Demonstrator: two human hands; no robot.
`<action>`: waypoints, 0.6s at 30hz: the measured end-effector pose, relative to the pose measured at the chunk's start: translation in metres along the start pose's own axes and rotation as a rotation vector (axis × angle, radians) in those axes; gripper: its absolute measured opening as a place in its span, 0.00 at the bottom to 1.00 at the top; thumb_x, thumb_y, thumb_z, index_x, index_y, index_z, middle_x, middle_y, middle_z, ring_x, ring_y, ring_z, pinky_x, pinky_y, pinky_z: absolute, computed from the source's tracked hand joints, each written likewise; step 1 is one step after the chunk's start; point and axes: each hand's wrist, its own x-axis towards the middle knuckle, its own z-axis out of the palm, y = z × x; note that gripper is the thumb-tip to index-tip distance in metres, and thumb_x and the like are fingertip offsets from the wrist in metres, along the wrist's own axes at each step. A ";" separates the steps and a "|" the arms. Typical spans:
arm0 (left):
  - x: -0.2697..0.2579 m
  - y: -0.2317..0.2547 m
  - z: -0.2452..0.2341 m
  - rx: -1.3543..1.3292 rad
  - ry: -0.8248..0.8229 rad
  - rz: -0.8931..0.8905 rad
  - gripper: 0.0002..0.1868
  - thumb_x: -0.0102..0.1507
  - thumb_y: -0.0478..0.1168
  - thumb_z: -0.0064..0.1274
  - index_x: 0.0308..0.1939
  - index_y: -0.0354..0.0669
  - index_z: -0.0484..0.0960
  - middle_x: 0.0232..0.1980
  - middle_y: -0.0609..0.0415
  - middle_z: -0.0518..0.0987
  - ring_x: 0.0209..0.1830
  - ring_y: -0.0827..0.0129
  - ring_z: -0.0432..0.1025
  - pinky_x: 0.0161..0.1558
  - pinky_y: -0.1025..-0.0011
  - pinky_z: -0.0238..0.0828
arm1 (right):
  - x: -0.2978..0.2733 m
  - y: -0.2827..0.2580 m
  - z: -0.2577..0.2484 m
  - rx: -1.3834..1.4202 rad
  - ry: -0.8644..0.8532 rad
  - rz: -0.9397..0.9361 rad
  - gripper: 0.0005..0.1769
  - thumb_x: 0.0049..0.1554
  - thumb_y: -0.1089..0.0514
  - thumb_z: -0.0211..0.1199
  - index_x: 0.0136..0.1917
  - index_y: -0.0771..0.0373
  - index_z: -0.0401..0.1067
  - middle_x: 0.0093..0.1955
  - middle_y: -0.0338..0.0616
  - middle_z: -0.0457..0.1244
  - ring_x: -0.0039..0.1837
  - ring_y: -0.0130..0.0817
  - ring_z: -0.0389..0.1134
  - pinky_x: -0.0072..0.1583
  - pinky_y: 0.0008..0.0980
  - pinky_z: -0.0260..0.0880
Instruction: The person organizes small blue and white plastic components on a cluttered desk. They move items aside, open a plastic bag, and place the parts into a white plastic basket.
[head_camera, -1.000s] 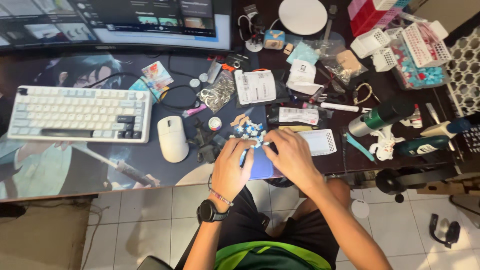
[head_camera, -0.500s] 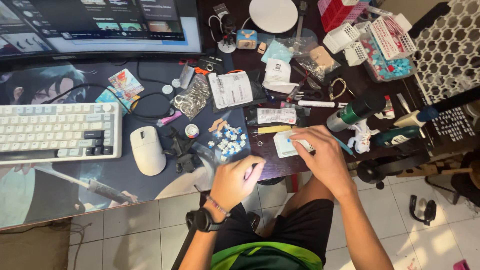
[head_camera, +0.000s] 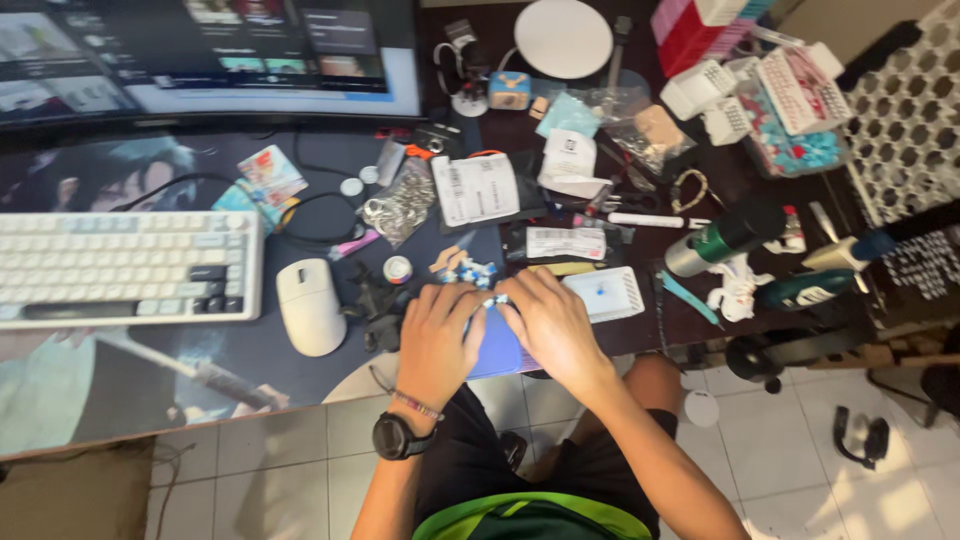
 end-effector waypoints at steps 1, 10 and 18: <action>0.000 0.000 0.002 0.002 -0.003 0.002 0.09 0.61 0.38 0.57 0.45 0.48 0.84 0.46 0.60 0.80 0.47 0.62 0.70 0.46 0.62 0.64 | -0.004 0.001 -0.003 0.010 0.024 -0.018 0.09 0.54 0.59 0.66 0.49 0.63 0.74 0.47 0.46 0.67 0.54 0.47 0.67 0.52 0.44 0.69; -0.003 0.001 0.000 -0.073 -0.035 -0.029 0.11 0.61 0.38 0.57 0.47 0.45 0.83 0.48 0.57 0.80 0.49 0.58 0.70 0.49 0.62 0.65 | -0.031 0.013 -0.069 -0.081 0.132 0.202 0.08 0.57 0.61 0.65 0.51 0.61 0.79 0.49 0.42 0.68 0.52 0.45 0.67 0.53 0.42 0.69; -0.007 -0.001 -0.004 -0.187 -0.070 -0.135 0.11 0.61 0.36 0.57 0.48 0.42 0.83 0.48 0.52 0.80 0.48 0.54 0.71 0.52 0.59 0.67 | -0.001 0.001 -0.009 -0.064 0.074 -0.054 0.18 0.51 0.61 0.67 0.56 0.64 0.75 0.52 0.45 0.66 0.57 0.50 0.65 0.56 0.44 0.67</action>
